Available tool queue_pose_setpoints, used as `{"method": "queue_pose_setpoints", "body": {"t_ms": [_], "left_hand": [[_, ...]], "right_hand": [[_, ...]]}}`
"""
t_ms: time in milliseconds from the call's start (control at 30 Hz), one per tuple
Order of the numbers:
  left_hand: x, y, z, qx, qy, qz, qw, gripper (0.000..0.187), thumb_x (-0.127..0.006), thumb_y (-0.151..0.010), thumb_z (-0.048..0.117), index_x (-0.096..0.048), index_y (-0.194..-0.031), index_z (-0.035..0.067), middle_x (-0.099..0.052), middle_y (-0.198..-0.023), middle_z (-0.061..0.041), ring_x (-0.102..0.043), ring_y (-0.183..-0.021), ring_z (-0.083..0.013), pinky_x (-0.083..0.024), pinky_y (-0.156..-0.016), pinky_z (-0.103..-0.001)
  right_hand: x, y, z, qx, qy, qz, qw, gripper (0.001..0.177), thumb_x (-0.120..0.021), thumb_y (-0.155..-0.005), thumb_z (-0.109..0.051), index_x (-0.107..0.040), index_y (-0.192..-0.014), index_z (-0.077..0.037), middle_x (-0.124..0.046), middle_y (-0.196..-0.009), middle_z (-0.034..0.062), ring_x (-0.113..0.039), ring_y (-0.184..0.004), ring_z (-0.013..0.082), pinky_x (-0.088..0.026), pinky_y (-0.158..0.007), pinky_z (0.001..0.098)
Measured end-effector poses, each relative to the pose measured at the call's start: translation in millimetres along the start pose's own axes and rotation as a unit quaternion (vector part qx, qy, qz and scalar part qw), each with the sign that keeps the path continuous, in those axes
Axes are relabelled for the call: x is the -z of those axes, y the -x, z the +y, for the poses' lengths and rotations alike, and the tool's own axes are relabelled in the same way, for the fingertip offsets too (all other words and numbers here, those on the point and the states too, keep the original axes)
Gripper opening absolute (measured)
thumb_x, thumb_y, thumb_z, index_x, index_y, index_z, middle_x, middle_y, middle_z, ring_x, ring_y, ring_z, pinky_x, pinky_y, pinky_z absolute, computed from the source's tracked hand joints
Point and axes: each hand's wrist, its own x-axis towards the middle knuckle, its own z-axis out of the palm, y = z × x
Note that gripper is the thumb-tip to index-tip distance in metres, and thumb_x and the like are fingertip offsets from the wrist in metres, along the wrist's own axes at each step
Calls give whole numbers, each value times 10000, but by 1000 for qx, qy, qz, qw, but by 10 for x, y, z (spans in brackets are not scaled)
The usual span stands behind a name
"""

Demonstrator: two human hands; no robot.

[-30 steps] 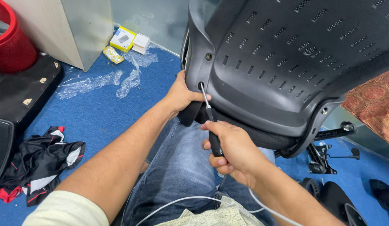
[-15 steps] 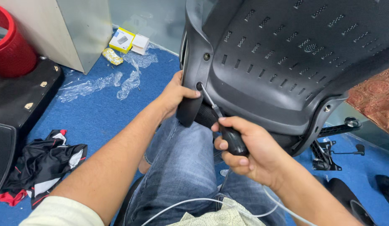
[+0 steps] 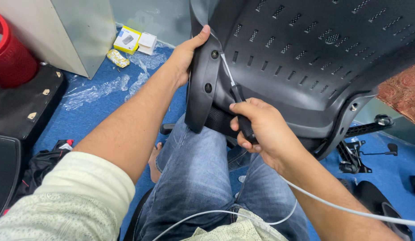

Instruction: The person sits on the floor and uses a screwdriver to tighten screws on the underside of a black office chair seat. They work on multiple screw holes on both sides of the seat, securing the chair's frame.

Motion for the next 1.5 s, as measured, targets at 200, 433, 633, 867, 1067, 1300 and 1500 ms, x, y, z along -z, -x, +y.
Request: {"method": "queue_pose_setpoints", "body": {"t_ms": [200, 433, 633, 867, 1067, 1300, 1500], "left_hand": [[-39, 16, -60, -15, 31, -13, 999, 707, -782, -741, 610, -689, -1109, 13, -760, -1015, -156, -764, -913, -261, -642, -850, -414], [-86, 45, -58, -30, 26, 0, 999, 734, -767, -745, 611, -690, -1135, -7, -769, -1036, -170, -772, -950, -260, -642, -868, -405], [-96, 58, -47, -20, 40, -11, 999, 724, -784, -737, 602, -695, -1134, 3, -760, -1051, -170, -758, -944, -265, -635, -865, -415], [-132, 81, -63, -19, 19, 19, 999, 719, -781, -727, 607, -711, -1099, -4, -778, -994, -151, -774, -870, -237, -645, -808, -399], [-139, 91, -105, -41, 2, 33, 999, 692, -769, -756, 618, -705, -1056, -3, -776, -937, -134, -766, -813, -223, -642, -767, -363], [-160, 125, -41, -27, 8, 29, 999, 658, -743, -787, 606, -710, -1043, 1, -776, -931, -129, -765, -818, -229, -638, -760, -361], [-168, 145, -51, -15, -4, 49, 999, 674, -733, -759, 631, -730, -1040, 19, -789, -941, -118, -778, -838, -209, -640, -784, -357]], "right_hand": [[-11, -19, 78, 24, 36, 9, 999, 186, -588, -925, -227, -549, -920, -44, -596, -647, 79, -512, -379, 139, -343, -316, 263], [-56, -90, 92, 25, -3, 0, 1000, 185, -582, -944, -196, -554, -976, -15, -630, -709, 89, -577, -454, 147, -457, -376, 263], [-140, -107, 64, 8, -6, 3, 1000, 190, -602, -949, -193, -550, -1003, -19, -646, -748, 95, -570, -469, 143, -442, -366, 266], [-255, -140, 19, -49, -18, -18, 998, 206, -596, -967, -249, -523, -1025, -65, -542, -716, 50, -461, -438, 118, -283, -315, 249], [-230, -276, 131, -122, -292, -159, 935, 298, -541, -981, -325, -621, -1173, -112, -536, -717, 0, -433, -419, 79, -246, -290, 210], [-48, -314, -8, -146, -324, -201, 913, 261, -617, -965, -274, -583, -1080, -42, -580, -779, 49, -489, -473, 89, -258, -304, 202], [-39, -113, 29, -25, -145, -80, 986, 154, -653, -897, -89, -598, -992, 19, -615, -862, 85, -573, -604, 98, -342, -390, 204]]}}
